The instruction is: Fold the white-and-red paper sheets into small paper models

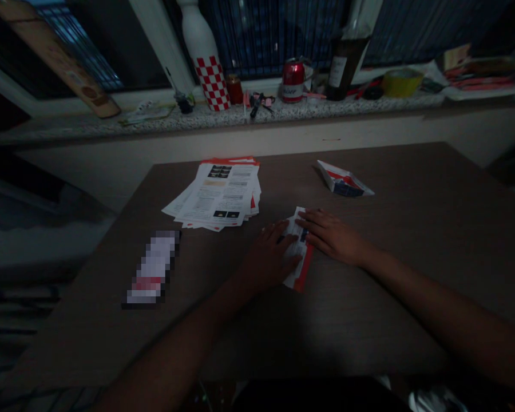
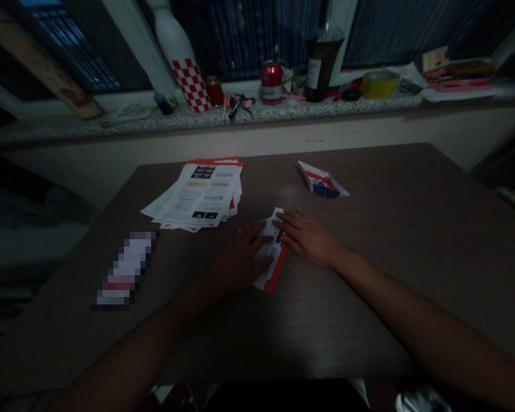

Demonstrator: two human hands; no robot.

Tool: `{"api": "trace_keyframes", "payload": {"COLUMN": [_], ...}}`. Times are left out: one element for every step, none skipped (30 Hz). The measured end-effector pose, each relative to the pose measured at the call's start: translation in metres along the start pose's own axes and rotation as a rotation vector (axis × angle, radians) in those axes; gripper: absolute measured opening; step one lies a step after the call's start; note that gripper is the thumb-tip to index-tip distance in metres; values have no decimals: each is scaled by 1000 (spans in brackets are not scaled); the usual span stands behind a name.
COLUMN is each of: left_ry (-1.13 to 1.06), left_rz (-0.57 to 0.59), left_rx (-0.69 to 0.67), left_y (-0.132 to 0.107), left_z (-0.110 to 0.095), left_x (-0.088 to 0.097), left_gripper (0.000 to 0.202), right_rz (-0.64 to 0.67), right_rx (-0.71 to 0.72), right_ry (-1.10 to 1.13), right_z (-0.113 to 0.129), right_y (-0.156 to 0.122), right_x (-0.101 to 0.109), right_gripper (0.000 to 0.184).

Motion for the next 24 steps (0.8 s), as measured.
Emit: {"api": "trace_keyframes", "payload": {"left_ry": [5, 11, 21, 29, 33, 39, 37, 39, 42, 41, 39, 34, 28, 23, 19, 16, 13, 8, 2, -4, -8, -9, -9, -7], "left_rz": [-9, -20, -33, -49, -60, -68, -69, -60, -52, -41, -30, -22, -15, -11, -12, -13, -16, -21, -28, -35, -39, -43, -47, -52], "left_rx": [-5, -14, -20, -28, -18, -5, 7, 20, 30, 36, 37, 35, 31, 29, 28, 25, 22, 17, 11, 6, 3, 1, -1, -2], "left_y": [0, 0, 0, -1, -2, -4, -5, -6, -6, -6, -6, -6, -6, -5, -5, -5, -5, -5, -5, -5, -4, -4, -4, -4], "left_z": [1, 2, 2, 3, 4, 6, 7, 9, 10, 12, 13, 14, 15, 17, 18, 18, 19, 19, 19, 20, 20, 19, 19, 19], "left_x": [1, 2, 4, 7, 9, 11, 13, 15, 17, 18, 19, 20, 20, 21, 22, 23, 23, 24, 24, 24, 25, 25, 25, 25], "left_gripper": [45, 44, 45, 46, 48, 49, 50, 52, 53, 54, 55, 54, 52, 50, 48, 47, 46, 47, 47, 48, 49, 48, 48, 47], "right_rz": [-5, -13, -22, -31, -36, -37, -38, -39, -38, -35, -34, -36, -37, -38, -41, -44, -47, -48, -49, -50, -49, -48, -43, -36], "right_rx": [-3, -6, -7, -8, -8, -9, -10, -12, -12, -9, -6, -3, -2, -2, -2, 0, 4, 8, 13, 17, 18, 17, 17, 19], "right_ry": [-8, -15, -20, -22, -21, -15, -6, 5, 20, 40, 60, 79, 97, 110, 119, 123, 124, 121, 116, 109, 102, 94, 87, 80], "right_z": [0, 0, 0, 1, 1, 2, 3, 3, 4, 5, 5, 5, 5, 4, 3, 3, 2, 1, 1, 1, 0, 0, 0, 1], "right_y": [-1, -2, -3, -4, -5, -6, -8, -9, -11, -12, -14, -15, -16, -16, -17, -18, -18, -18, -18, -18, -18, -18, -18, -18], "right_x": [1, 2, 4, 5, 7, 8, 10, 12, 13, 14, 15, 16, 16, 16, 16, 16, 16, 16, 16, 16, 16, 16, 16, 16], "right_gripper": [49, 48, 48, 47, 46, 44, 43, 42, 41, 42, 43, 44, 46, 47, 48, 47, 46, 45, 44, 43, 41, 40, 39, 38]}}
Point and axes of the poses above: each hand's wrist, its own y-axis towards the middle knuckle, its own x-axis out of the back of the hand, z = x × y, the point moved 2 cm from there along y, towards the middle knuckle, and after that the axes turned 14 degrees about x, right-handed, at the moved point
